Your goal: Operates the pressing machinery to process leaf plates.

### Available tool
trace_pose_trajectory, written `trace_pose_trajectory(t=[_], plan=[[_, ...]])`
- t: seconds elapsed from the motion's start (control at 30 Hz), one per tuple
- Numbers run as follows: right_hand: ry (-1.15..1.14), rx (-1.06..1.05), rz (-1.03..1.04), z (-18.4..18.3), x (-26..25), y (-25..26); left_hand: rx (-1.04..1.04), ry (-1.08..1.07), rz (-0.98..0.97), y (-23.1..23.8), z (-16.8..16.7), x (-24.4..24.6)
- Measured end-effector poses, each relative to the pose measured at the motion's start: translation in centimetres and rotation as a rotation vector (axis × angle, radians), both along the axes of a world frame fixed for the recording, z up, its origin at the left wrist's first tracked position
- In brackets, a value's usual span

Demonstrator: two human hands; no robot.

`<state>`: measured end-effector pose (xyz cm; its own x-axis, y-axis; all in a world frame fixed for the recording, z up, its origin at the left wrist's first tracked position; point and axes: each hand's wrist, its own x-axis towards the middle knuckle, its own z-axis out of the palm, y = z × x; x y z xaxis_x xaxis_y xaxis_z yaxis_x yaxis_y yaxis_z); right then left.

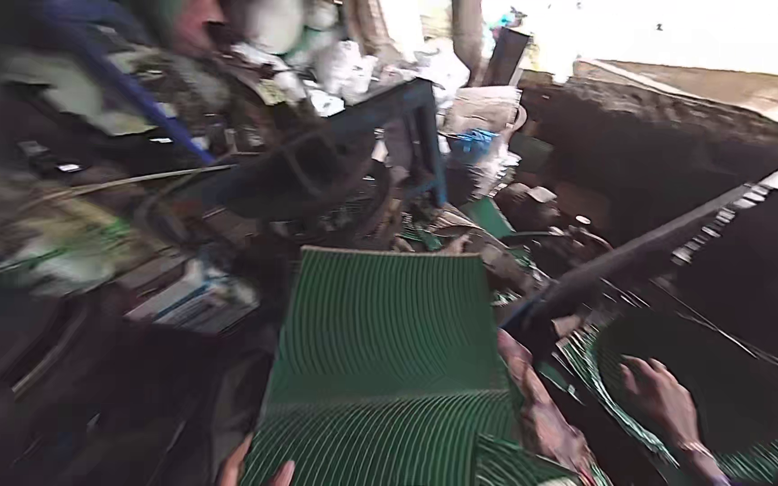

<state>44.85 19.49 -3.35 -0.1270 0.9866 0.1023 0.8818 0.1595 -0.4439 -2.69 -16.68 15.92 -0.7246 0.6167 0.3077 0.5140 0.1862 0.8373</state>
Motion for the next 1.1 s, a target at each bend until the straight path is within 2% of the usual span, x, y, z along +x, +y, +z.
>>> trace_pose_trajectory(t=[0.07,0.13,0.27,0.4,0.5,0.57,0.73,0.87,0.97,1.1], plan=[[0.097,0.069,0.005,2.8,-2.0,1.2,0.017,-0.140,0.078,2.6,2.7,-1.0],[0.155,0.109,0.018,5.0,-3.6,2.1,0.084,-0.292,0.172,6.5,3.7,-3.7],[0.285,0.220,0.107,7.6,-6.7,2.6,0.176,-0.432,0.276,16.0,4.5,-12.7],[0.339,0.331,0.136,8.3,-9.4,2.0,0.000,-0.338,0.358,24.4,5.3,-21.9],[0.394,0.438,0.149,10.6,-11.8,1.6,-0.149,-0.235,0.365,27.3,5.9,-24.9],[0.406,0.519,0.184,12.7,-13.5,2.2,-0.199,-0.193,0.363,27.7,6.0,-25.1],[0.411,0.563,0.241,15.1,-18.7,6.4,-0.092,-0.277,0.322,25.5,6.2,-23.8],[0.373,0.465,0.218,17.2,-21.8,9.9,-0.095,-0.316,0.327,24.7,6.6,-23.1],[0.215,0.285,0.159,18.3,-24.0,13.0,-0.091,-0.315,0.315,24.5,6.8,-22.3],[0.076,0.175,0.165,18.3,-28.1,15.4,0.234,-0.586,0.311,22.5,5.7,-18.7]])
